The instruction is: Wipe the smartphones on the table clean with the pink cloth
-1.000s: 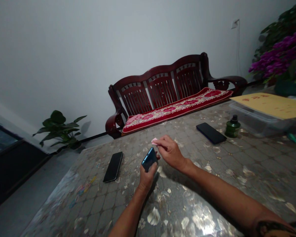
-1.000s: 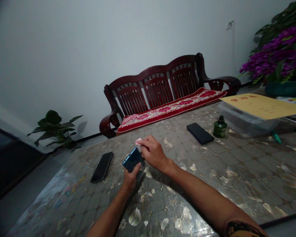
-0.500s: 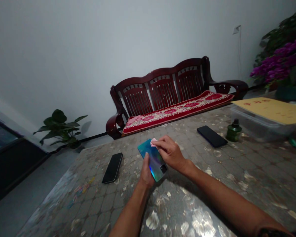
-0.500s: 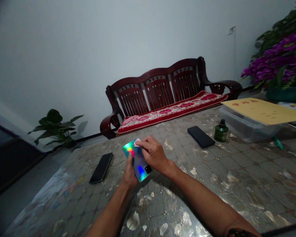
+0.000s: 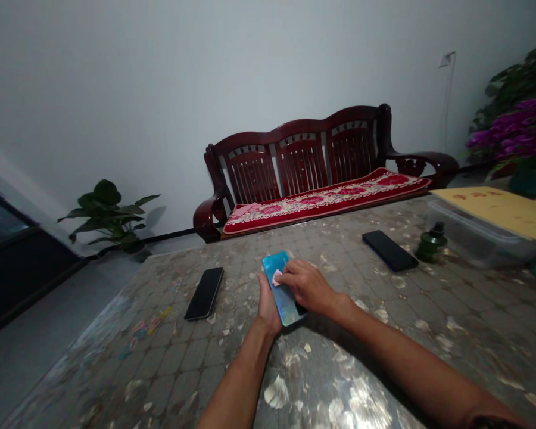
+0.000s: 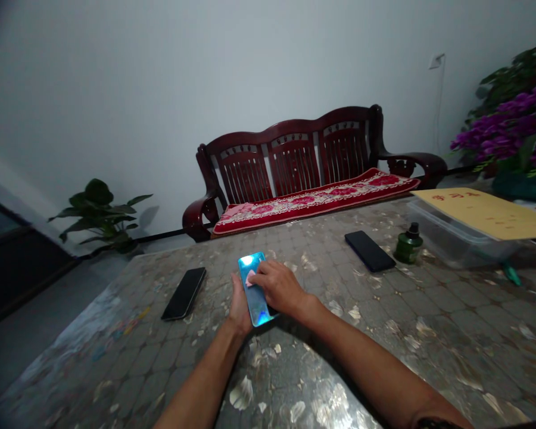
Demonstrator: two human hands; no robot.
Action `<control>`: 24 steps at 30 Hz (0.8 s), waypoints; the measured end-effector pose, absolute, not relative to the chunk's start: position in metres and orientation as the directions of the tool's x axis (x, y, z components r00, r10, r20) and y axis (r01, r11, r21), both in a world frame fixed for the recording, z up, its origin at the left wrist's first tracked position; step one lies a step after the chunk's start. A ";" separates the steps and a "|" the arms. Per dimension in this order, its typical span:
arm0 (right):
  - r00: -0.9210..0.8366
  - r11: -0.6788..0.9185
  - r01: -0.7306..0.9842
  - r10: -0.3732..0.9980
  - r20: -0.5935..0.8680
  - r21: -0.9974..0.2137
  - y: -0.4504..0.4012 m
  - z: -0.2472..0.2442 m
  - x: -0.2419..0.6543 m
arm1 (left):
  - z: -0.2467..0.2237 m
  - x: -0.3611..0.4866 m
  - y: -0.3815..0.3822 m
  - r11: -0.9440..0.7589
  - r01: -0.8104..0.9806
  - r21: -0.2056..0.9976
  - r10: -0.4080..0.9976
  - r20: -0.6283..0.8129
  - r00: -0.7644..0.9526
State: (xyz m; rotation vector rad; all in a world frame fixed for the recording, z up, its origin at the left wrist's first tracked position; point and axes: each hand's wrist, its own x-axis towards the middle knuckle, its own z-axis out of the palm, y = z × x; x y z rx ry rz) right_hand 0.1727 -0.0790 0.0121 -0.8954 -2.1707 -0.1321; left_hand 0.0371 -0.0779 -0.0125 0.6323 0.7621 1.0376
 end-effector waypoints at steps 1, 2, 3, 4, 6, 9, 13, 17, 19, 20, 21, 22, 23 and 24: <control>-0.507 0.775 0.611 0.540 0.672 -0.162 -0.081 0.011 0.173 | -0.014 0.035 -0.075 0.396 -0.516 0.759 0.913 -0.268 0.307; -0.556 0.802 0.580 0.520 0.648 -0.146 -0.083 0.011 0.173 | -0.014 0.032 -0.073 0.413 -0.523 0.746 0.906 -0.280 0.318; -0.600 0.825 0.549 0.500 0.624 -0.133 -0.083 0.010 0.173 | -0.015 0.030 -0.071 0.428 -0.534 0.729 0.899 -0.284 0.333; -0.636 0.845 0.521 0.481 0.604 -0.123 -0.083 0.010 0.173 | -0.015 0.028 -0.069 0.439 -0.549 0.711 0.894 -0.284 0.347; -0.663 0.858 0.501 0.466 0.586 -0.114 -0.079 0.010 0.173 | -0.015 0.026 -0.066 0.455 -0.582 0.674 0.888 -0.290 0.357; -0.597 0.811 0.574 0.509 0.620 -0.112 -0.068 0.011 0.169 | -0.015 0.026 -0.062 0.461 -0.634 0.621 0.887 -0.314 0.338; -0.518 0.762 0.628 0.560 0.647 -0.157 -0.066 0.008 0.160 | -0.020 0.023 -0.059 0.481 -0.691 0.539 0.877 -0.296 0.380; -0.657 0.853 0.498 0.487 0.576 -0.154 -0.085 -0.003 0.160 | -0.028 0.017 -0.055 0.465 -0.732 0.498 0.885 -0.264 0.383; -0.704 0.884 0.444 0.446 0.553 -0.147 -0.093 -0.007 0.165 | -0.030 0.015 -0.053 0.435 -0.751 0.497 0.900 -0.247 0.359; -0.700 0.883 0.444 0.446 0.558 -0.148 -0.095 -0.008 0.168 | -0.030 0.015 -0.052 0.424 -0.762 0.490 0.906 -0.239 0.350; -0.677 0.872 0.465 0.462 0.573 -0.154 -0.094 -0.008 0.171 | -0.030 0.015 -0.052 0.416 -0.772 0.480 0.909 -0.232 0.346; -0.636 0.851 0.499 0.489 0.597 -0.165 -0.093 -0.008 0.174 | -0.029 0.015 -0.051 0.409 -0.782 0.470 0.912 -0.224 0.343; -0.580 0.821 0.541 0.521 0.626 -0.182 -0.091 -0.008 0.176 | -0.027 0.015 -0.051 0.402 -0.791 0.460 0.915 -0.215 0.341; -0.524 0.791 0.578 0.550 0.651 -0.203 -0.089 -0.007 0.178 | -0.025 0.015 -0.052 0.394 -0.800 0.452 0.919 -0.205 0.337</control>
